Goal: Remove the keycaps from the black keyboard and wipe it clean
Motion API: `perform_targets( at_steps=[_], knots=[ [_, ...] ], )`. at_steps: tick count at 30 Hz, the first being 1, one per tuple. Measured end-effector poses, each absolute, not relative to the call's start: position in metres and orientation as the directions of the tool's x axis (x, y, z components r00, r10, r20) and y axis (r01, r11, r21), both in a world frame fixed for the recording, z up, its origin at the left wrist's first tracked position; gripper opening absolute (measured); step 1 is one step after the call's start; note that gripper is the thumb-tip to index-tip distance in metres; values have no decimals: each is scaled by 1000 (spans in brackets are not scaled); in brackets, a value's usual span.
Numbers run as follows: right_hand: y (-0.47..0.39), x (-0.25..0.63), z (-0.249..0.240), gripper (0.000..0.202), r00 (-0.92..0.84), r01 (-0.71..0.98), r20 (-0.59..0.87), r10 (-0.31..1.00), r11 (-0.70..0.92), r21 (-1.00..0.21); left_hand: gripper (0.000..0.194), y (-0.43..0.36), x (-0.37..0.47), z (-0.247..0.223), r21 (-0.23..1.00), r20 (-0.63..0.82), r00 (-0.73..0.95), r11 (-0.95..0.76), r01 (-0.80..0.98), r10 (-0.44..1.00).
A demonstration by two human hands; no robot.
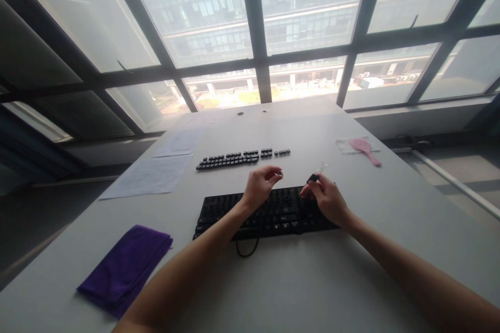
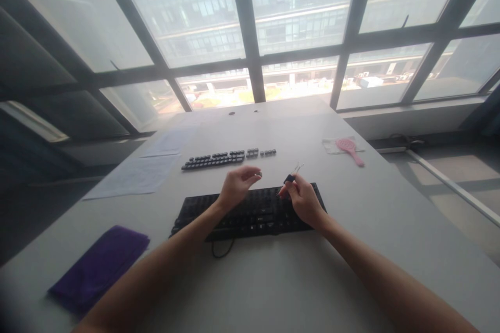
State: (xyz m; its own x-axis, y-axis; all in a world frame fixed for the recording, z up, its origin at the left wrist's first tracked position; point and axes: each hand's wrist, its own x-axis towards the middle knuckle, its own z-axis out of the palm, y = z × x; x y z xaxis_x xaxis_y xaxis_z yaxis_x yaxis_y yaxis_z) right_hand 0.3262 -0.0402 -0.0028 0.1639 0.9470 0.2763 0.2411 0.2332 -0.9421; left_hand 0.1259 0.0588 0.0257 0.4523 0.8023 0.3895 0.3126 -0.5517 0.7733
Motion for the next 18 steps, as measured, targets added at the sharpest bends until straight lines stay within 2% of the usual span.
perform_targets(
  at_steps=[3, 6, 12, 18],
  knots=[
    [-40, 327, -2, 25, 156, 254, 283, 946, 238, -937, 13, 100, 113, 32, 659, 383, 438, -573, 488, 813],
    [-40, 327, -2, 25, 148, 258, 279, 949, 236, -937, 17, 139, 107, 32, 506, 356, 480, -597, 623, 802],
    [-40, 328, -3, 25, 128, 252, 265, 956, 227, -941, 13, 180, 108, 12, 377, 341, 501, -604, 702, 795],
    [-40, 329, -3, 24, 132, 256, 266, 955, 227, -940, 10, 188, 104, -4, 315, 345, 521, -619, 719, 781]
  ],
)
